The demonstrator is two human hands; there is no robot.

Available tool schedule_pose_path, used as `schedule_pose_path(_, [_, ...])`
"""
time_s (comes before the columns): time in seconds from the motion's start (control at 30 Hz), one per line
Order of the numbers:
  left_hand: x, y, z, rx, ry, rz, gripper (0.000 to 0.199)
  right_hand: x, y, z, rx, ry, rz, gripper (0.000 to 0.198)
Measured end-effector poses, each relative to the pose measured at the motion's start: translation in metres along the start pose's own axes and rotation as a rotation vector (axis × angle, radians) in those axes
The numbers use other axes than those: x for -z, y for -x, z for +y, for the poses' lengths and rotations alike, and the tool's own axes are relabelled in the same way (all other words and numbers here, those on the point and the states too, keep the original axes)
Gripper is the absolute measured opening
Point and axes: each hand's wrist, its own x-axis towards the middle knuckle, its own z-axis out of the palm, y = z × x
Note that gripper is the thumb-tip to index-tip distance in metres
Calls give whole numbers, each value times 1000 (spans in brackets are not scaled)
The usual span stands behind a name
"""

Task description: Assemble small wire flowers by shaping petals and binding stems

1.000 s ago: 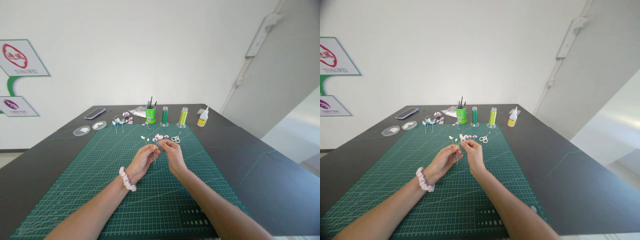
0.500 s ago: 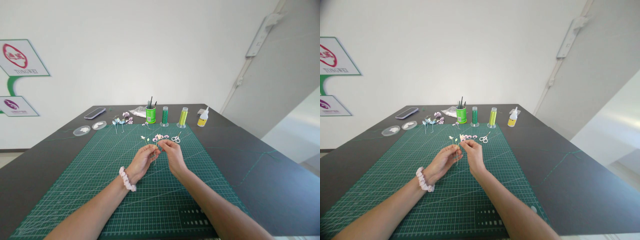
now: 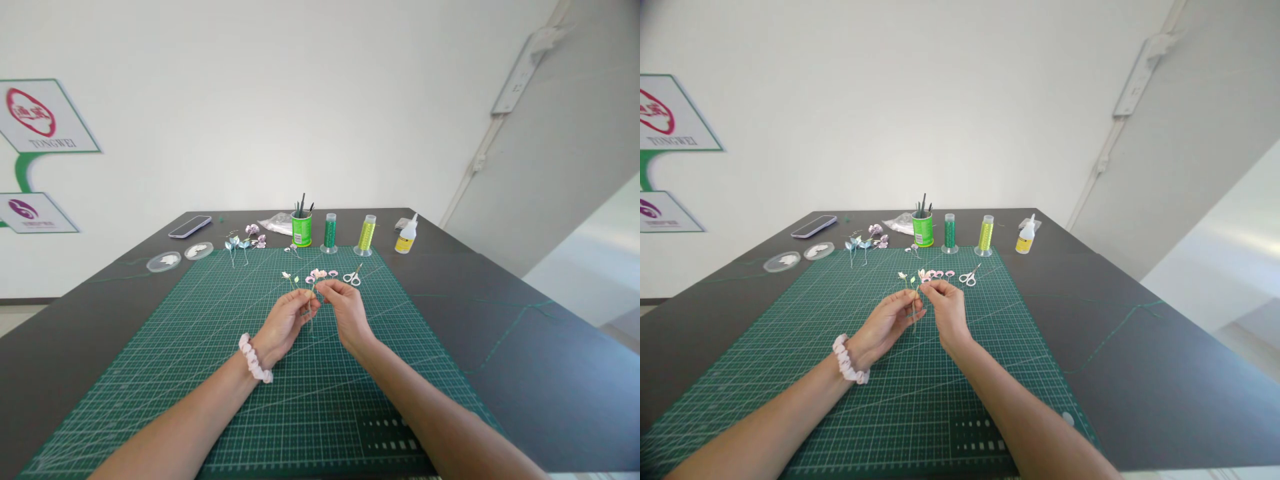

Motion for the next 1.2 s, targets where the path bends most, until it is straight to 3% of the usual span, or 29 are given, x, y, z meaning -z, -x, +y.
schedule_pose_path(1.2, [-2, 0, 1, -13, -13, 4, 18, 0, 0, 1, 0, 2, 7, 10])
